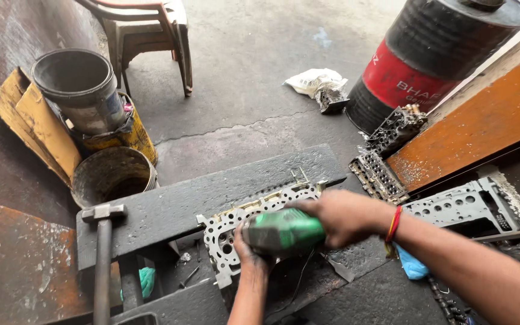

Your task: The person cleans an engine cylinder head by hand with a brush and then uses a power drill with a wire brush attachment to remove carbon deposits from the valve openings.

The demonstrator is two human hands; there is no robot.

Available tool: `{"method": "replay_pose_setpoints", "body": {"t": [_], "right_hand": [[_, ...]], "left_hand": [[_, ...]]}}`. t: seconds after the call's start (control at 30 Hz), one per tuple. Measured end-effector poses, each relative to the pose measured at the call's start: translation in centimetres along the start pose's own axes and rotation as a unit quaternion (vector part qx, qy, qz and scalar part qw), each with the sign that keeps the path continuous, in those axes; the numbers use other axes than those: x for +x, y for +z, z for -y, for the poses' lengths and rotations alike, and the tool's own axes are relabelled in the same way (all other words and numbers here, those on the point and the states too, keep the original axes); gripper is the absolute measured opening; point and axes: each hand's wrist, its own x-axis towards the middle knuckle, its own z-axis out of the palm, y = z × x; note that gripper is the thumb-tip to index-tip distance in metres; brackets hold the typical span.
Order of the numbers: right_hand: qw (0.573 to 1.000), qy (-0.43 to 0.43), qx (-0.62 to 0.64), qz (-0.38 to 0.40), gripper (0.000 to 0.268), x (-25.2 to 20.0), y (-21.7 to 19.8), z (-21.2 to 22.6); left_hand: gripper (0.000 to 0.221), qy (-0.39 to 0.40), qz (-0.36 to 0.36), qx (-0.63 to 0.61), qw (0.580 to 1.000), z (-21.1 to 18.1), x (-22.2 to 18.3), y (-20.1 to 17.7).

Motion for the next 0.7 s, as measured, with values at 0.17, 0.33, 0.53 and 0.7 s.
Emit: {"method": "replay_pose_setpoints", "body": {"t": [0.17, 0.33, 0.53, 0.7], "right_hand": [[0.999, 0.002, 0.019, -0.047, 0.109, -2.7, 4.0, 2.3], [0.988, -0.011, 0.093, -0.120, 0.107, -4.1, 11.5, 4.1], [0.986, 0.117, 0.100, -0.057, 0.097, -3.1, 20.8, 1.7], [0.945, -0.021, 0.324, 0.037, 0.105, -2.0, 27.1, -8.0]], "left_hand": [[0.052, 0.019, 0.031, 0.022, 0.999, 0.7, 1.3, -3.5], [0.046, 0.008, 0.076, -0.012, 0.997, 1.7, 3.3, -8.8], [0.039, 0.004, 0.118, -0.025, 0.993, 2.3, 2.6, -9.8], [0.042, -0.013, 0.095, 0.000, 0.995, 3.3, -0.8, -7.0]]}}
